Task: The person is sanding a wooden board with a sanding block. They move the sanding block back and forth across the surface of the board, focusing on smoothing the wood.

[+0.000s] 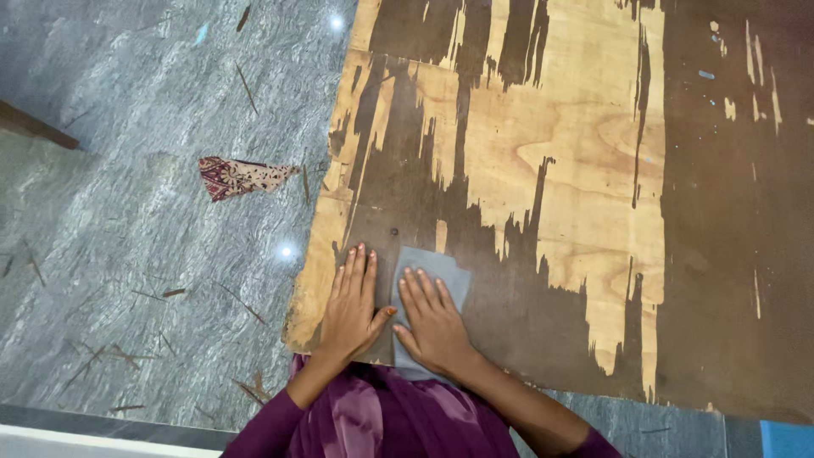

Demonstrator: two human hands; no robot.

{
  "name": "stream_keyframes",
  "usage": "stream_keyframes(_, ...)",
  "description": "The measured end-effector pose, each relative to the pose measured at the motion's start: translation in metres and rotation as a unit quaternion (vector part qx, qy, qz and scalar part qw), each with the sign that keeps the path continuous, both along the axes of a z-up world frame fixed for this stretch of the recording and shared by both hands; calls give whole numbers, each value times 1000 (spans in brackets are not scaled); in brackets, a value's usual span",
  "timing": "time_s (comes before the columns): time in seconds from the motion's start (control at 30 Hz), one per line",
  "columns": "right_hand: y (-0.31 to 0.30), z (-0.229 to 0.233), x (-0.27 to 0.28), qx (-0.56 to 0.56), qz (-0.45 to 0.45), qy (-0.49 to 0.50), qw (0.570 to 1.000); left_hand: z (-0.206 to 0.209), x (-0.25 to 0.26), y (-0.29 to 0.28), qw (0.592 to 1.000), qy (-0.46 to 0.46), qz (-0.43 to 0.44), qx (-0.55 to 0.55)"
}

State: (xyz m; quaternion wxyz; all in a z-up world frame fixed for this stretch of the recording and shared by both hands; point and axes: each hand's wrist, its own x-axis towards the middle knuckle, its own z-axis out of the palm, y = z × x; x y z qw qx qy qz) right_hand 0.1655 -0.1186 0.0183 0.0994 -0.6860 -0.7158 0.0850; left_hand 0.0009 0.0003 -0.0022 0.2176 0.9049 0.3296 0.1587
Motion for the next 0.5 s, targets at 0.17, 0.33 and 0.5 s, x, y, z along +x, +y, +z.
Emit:
stream_keyframes(0.17, 94, -17, 5, -13, 66, -47, 997, -3, -2, 1, 999, -45, 15, -24)
stream_keyframes(0.33, 158, -34, 54, 29, -81, -17, 996, -2, -2, 0, 998, -56, 24, -34)
stream_keyframes(0.5, 112, -33, 93, 8, -148, -12, 989, 2, -2, 1, 999, -45, 17, -20)
